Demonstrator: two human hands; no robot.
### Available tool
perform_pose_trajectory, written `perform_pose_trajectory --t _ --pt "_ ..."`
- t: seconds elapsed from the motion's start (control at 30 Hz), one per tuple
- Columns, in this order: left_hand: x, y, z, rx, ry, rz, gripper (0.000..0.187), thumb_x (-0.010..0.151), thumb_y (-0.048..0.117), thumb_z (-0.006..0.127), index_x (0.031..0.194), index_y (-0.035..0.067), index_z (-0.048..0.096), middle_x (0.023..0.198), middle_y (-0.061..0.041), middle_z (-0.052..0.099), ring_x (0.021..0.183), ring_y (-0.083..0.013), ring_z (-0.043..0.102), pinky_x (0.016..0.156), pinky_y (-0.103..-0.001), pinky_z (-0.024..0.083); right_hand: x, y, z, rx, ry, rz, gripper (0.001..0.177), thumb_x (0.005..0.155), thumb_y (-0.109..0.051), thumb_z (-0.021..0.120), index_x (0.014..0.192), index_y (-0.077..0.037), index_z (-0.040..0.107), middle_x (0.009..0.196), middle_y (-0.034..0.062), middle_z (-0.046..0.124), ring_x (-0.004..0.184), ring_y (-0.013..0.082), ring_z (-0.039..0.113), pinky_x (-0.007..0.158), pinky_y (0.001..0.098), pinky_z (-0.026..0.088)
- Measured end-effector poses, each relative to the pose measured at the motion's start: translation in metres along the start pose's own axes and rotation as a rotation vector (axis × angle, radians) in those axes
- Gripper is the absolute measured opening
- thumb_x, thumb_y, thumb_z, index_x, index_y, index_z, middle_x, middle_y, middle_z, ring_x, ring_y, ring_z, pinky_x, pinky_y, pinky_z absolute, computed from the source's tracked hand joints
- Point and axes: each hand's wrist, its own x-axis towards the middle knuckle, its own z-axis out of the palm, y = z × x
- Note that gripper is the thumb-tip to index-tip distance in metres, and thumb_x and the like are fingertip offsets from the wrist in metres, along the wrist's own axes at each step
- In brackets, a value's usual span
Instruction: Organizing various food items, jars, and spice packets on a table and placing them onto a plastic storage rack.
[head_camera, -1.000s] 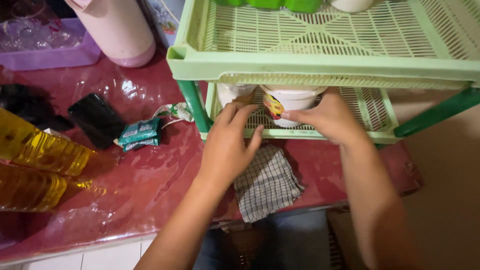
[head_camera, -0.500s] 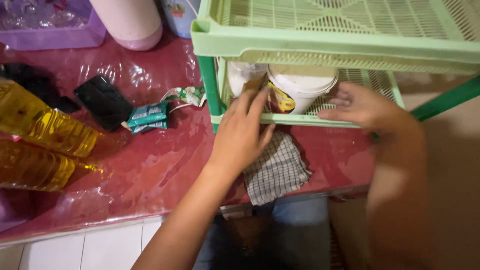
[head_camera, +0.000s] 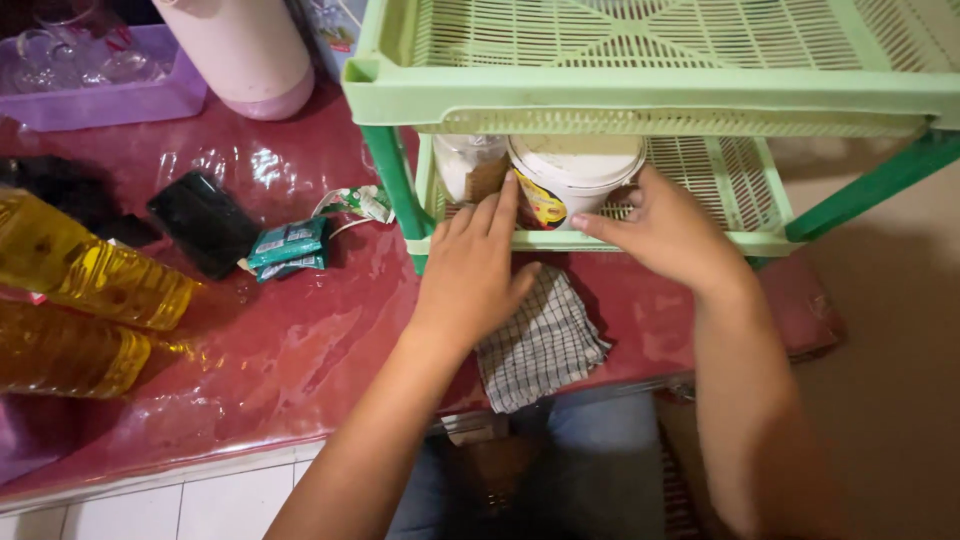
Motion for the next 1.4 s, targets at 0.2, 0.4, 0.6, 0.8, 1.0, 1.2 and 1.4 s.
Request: perform_pose_trajectory --t 0.2,0.4,0.6,0.8,1.0,1.2,1.4 --pt "0.004 0.006 -0.006 0.063 -0.068 -0.035 0.101 0.076 0.038 0.084 0.155 0.000 0.033 0.134 -0.019 0.056 0.123 -0.0383 0.053 0.103 -0.049 0.042 0.002 0.007 -0.014 0.086 -0.149 0.141 0.072 0.079 -0.027 0.082 0.140 -0.001 0.054 0.120 0.0090 0.073 0.095 0.0178 0.071 0.081 0.0343 0.058" --pt "0.012 0.006 -0.003 0.046 -0.035 -0.099 0.098 0.076 0.045 0.082 0.144 -0.010 0.038 0.138 -0.029 0.053 0.124 -0.0442 0.052 0.104 -0.049 0.043 0.009 0.004 -0.015 -0.079 -0.134 0.212 0.070 0.078 -0.032 0.083 0.136 -0.001 0.058 0.114 0.0081 0.076 0.094 0.0178 0.073 0.079 0.0345 0.058" --pt "0.018 0.006 -0.001 0.162 -0.167 -0.163 0.095 0.076 0.046 0.080 0.140 -0.012 0.042 0.132 -0.028 0.057 0.121 -0.0418 0.056 0.101 -0.049 0.045 0.018 0.016 -0.013 -0.103 -0.145 0.192 0.079 0.075 -0.036 0.085 0.138 0.001 0.055 0.111 0.0101 0.076 0.084 0.0204 0.070 0.073 0.0365 0.058" --pt "0.032 0.010 -0.009 0.161 -0.303 -0.216 0.103 0.071 0.050 0.084 0.142 -0.011 0.041 0.137 -0.027 0.052 0.125 -0.0428 0.053 0.105 -0.048 0.044 0.019 0.018 -0.013 -0.077 -0.169 0.118 0.080 0.074 -0.035 0.086 0.138 0.000 0.055 0.116 0.0089 0.074 0.085 0.0188 0.069 0.073 0.0345 0.058" --pt "0.060 0.001 -0.003 0.180 -0.449 -0.296 0.133 0.054 0.057 0.093 0.149 -0.009 0.028 0.153 -0.030 0.032 0.143 -0.0455 0.033 0.113 -0.048 0.035 0.024 0.023 -0.008 0.010 -0.176 0.103 0.075 0.075 -0.032 0.084 0.138 -0.002 0.056 0.115 0.0107 0.075 0.084 0.0202 0.068 0.072 0.0354 0.059" --pt "0.082 -0.004 -0.011 0.165 -0.640 -0.340 0.159 0.044 0.066 0.094 0.158 -0.003 0.009 0.165 -0.030 0.006 0.154 -0.0428 0.009 0.120 -0.053 0.023 0.025 0.020 -0.008 -0.032 -0.156 0.177 0.074 0.075 -0.033 0.084 0.135 -0.001 0.057 0.115 0.0098 0.076 0.086 0.0190 0.073 0.074 0.0352 0.059" --pt "0.078 -0.009 -0.003 0.121 -0.708 -0.362 0.163 0.043 0.075 0.090 0.159 -0.002 0.004 0.166 -0.027 0.003 0.154 -0.0435 0.005 0.120 -0.056 0.020 0.032 0.025 -0.007 -0.045 -0.162 0.180 0.073 0.074 -0.033 0.086 0.133 -0.001 0.060 0.112 0.0111 0.077 0.085 0.0199 0.071 0.072 0.0359 0.058"
